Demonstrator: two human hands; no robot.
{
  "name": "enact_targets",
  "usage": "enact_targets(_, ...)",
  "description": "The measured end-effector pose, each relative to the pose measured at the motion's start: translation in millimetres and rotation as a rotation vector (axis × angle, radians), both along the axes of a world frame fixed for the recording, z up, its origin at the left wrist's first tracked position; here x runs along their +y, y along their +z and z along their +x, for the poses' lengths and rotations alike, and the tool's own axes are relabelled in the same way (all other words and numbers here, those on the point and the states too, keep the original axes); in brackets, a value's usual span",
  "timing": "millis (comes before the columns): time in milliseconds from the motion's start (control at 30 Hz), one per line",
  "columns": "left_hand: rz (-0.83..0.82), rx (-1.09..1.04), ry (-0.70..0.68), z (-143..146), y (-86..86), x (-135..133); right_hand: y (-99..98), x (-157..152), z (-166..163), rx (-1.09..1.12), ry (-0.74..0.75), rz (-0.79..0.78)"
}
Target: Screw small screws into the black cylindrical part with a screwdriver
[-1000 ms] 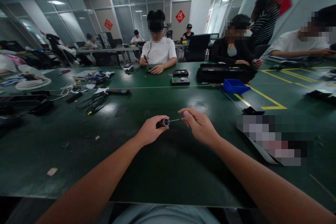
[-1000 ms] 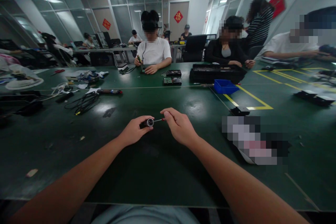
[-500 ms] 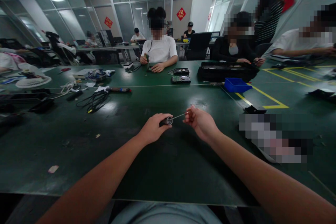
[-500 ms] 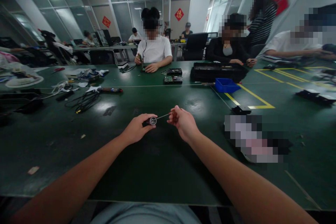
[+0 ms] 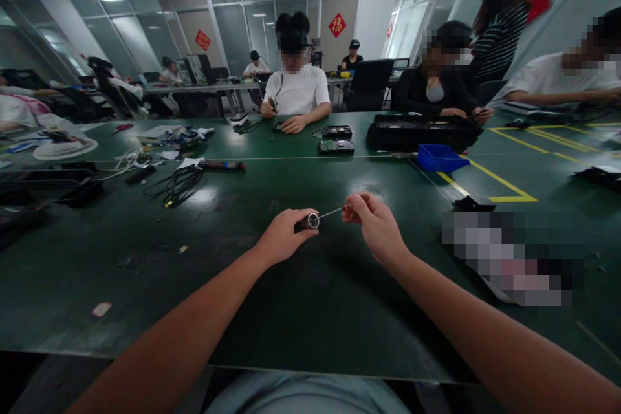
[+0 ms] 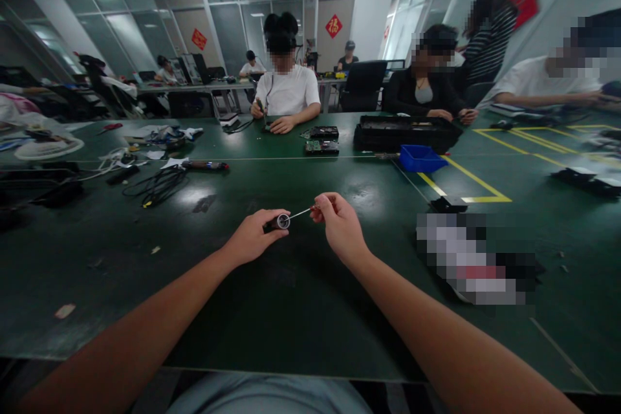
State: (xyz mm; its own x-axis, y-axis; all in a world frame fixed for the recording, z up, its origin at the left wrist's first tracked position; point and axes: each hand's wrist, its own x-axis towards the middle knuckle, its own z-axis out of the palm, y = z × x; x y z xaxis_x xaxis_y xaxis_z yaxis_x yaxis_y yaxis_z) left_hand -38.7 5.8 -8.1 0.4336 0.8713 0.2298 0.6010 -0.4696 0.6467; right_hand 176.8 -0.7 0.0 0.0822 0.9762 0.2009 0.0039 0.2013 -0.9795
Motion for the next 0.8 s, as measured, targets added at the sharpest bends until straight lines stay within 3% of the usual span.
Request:
enact_targets(167,0.001,0.016,0.012,-1,-0.3,0,8.9,-7,4,-0.238,-0.022,0.090)
enact_targets(333,0.020,0.012,0.018,-2,-1.5,0,17.3,-11,7,-0.491,-0.136,0.087)
enact_targets(600,0.009,0.005,0.030,-1,-0.9,1,14.8,-12,9,-0.457,0.054,0.218)
enact_targets(800,0.013,0.007,0.029,-1,-2.2,1,19.2,-16,8,-0.550,0.046,0.191)
